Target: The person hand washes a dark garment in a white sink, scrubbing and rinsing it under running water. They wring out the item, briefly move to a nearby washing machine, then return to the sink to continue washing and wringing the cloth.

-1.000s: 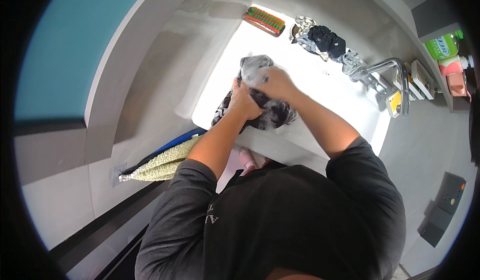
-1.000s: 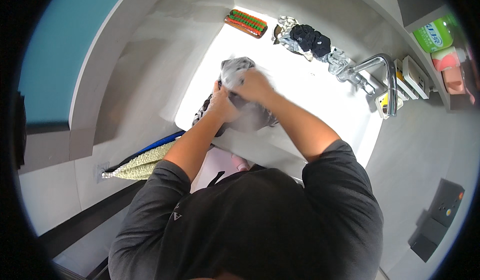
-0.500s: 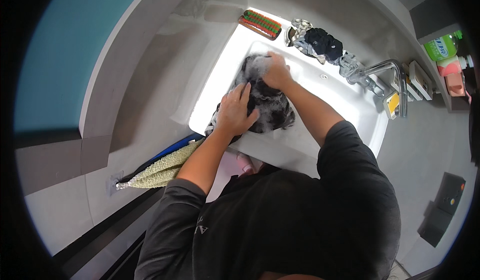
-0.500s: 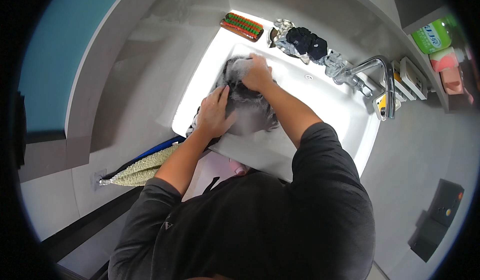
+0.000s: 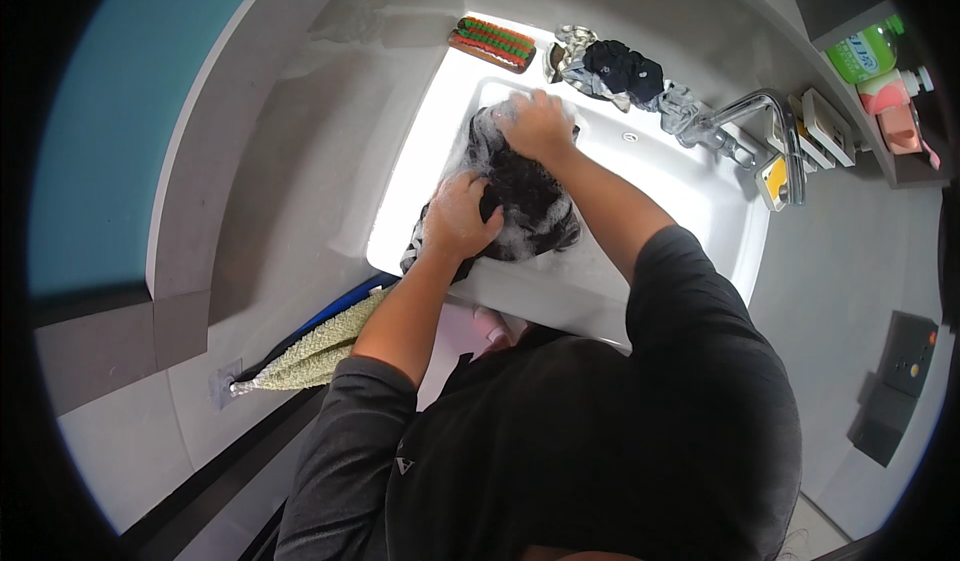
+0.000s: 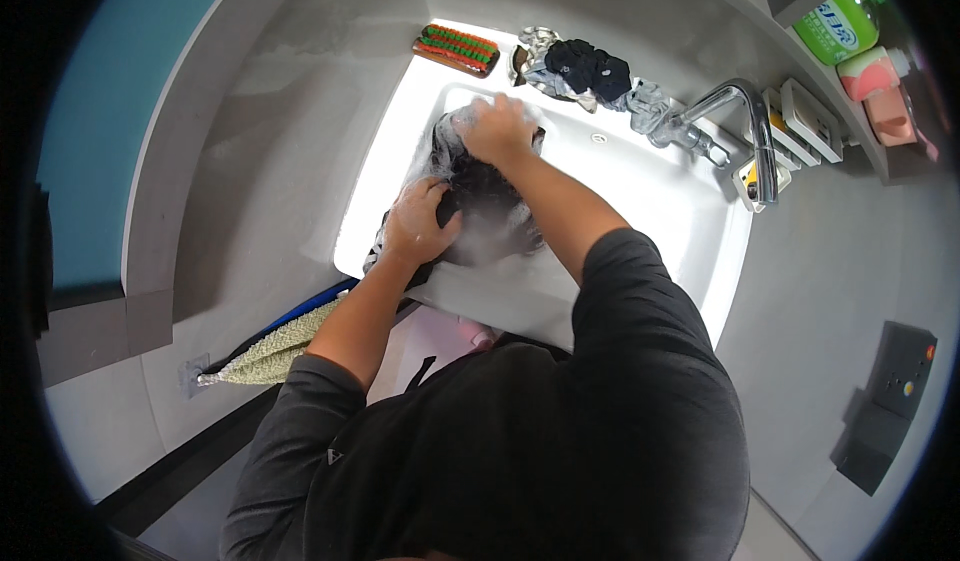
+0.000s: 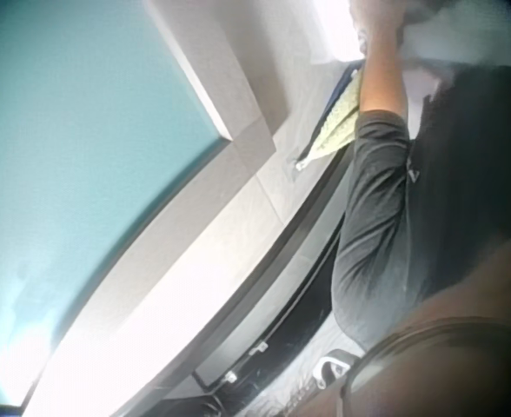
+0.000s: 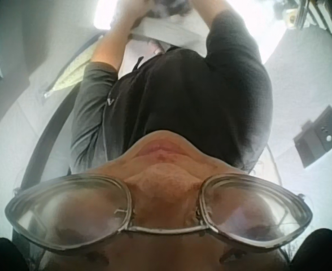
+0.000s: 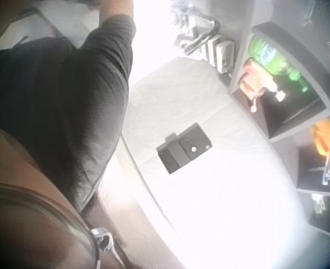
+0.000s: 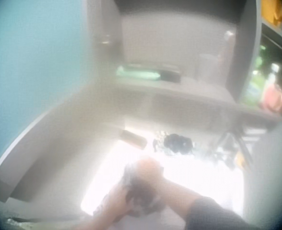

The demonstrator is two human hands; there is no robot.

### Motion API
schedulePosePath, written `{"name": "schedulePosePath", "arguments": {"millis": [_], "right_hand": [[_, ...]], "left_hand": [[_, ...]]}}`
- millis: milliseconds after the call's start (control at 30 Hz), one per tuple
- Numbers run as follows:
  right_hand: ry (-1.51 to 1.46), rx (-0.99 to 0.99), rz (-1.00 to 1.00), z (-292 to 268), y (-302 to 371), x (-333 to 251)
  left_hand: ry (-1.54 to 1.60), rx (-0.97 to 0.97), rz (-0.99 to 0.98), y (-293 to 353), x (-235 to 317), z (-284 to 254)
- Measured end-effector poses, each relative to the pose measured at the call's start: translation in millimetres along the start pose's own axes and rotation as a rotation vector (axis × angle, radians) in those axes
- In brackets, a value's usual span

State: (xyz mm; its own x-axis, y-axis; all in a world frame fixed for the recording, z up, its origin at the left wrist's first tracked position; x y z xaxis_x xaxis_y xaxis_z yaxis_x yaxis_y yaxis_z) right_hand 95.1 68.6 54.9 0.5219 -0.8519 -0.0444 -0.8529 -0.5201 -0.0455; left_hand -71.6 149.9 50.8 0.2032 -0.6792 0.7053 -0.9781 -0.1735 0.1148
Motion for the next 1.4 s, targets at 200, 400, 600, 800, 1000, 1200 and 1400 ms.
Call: {"name": "schedulePosePath", "arguments": {"millis": [200,400,600,800,1000,1200,1400], "right_hand": [[-0.032,-0.138,-0.418,-7.0,92.5,-43.7],[-0.011,-0.065,-0.106,37.5,2.1,8.6],[-0.076,-0.149,-0.551,0.3,73.7,-35.6],[0.022,0.044,-0.102,48.8,-21.4,2.6],[-0.109,-0.144,-0.436,7.0,54.6,-40.9],[-0.049,0.396,-0.013,13.5,5.6,-4.7],[-0.419,-0.059,-0.293,-18.7,102.4,-41.9]], "left_hand": [[0.194,0.113,-0.026,-6.1,4.7,-11.0],[-0.237,-0.063,0.009,-5.9,8.9,4.9],[-0.315,-0.173,-0.131,-6.4,-10.9,16.1],[-0.230,-0.042,0.040,-12.8,16.7,7.7],[-0.360,-0.216,0.031,-0.8,-22.2,24.7],[-0.235,-0.077,0.050,-18.1,3.2,10.5],[-0.253,-0.045,0.060,-0.2,-49.9,39.0]]}}
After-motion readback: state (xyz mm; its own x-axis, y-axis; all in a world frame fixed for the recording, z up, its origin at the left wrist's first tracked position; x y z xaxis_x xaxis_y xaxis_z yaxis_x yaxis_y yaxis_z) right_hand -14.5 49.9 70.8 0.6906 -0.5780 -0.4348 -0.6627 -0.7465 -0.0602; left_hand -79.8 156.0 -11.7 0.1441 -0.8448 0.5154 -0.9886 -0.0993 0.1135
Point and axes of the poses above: each hand's wrist, its own y-axis away from the middle knuckle, its own z-axis out of the palm, x = y × z, the point moved 5 cm from there along -y, towards the middle knuckle, and after that the axes turned 15 degrees about y, right-handed, at the moved point
